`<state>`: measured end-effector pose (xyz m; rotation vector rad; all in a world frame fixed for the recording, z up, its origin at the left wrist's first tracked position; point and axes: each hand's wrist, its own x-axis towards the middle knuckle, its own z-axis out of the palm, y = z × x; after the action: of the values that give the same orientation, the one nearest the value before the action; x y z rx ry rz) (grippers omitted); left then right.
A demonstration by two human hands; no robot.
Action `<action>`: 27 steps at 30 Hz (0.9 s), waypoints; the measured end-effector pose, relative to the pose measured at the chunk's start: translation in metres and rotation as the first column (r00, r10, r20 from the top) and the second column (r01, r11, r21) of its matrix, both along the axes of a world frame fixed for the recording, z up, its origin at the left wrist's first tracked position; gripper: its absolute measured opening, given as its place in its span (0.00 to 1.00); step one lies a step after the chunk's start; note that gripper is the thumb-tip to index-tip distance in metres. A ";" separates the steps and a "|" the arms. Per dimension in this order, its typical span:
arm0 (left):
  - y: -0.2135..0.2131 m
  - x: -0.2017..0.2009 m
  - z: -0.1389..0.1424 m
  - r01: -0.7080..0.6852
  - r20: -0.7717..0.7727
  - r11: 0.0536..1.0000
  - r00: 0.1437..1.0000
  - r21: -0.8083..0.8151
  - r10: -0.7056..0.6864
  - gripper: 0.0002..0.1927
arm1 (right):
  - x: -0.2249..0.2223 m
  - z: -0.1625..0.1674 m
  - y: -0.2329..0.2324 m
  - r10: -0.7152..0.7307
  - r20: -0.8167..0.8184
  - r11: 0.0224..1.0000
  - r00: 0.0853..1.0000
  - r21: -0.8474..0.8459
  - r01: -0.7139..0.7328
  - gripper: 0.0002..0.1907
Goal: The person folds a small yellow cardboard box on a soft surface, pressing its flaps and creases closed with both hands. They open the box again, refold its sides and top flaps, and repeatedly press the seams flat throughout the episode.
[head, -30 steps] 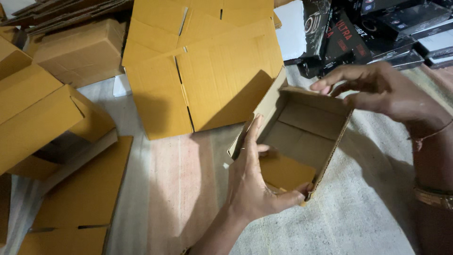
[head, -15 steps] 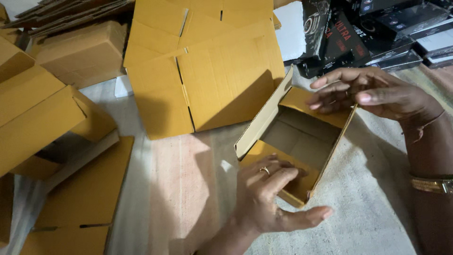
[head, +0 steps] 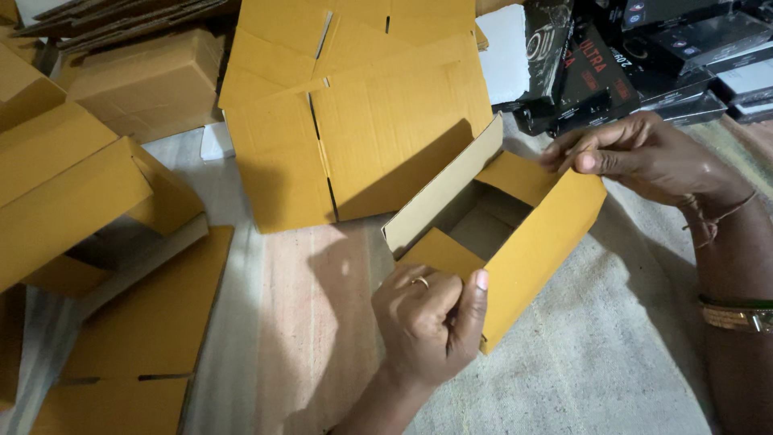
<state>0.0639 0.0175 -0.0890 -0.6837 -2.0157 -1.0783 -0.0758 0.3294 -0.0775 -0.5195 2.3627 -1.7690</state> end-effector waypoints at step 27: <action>-0.006 -0.012 -0.008 -0.112 0.031 0.981 0.993 -0.158 0.118 0.20 | 0.005 0.003 -0.058 -0.162 -0.021 0.961 0.987 0.223 0.163 0.17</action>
<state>0.0514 0.0118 -0.0967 -0.6206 -2.1629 -0.8800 -0.0713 0.2717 -0.0750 -0.3037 2.6298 -1.5306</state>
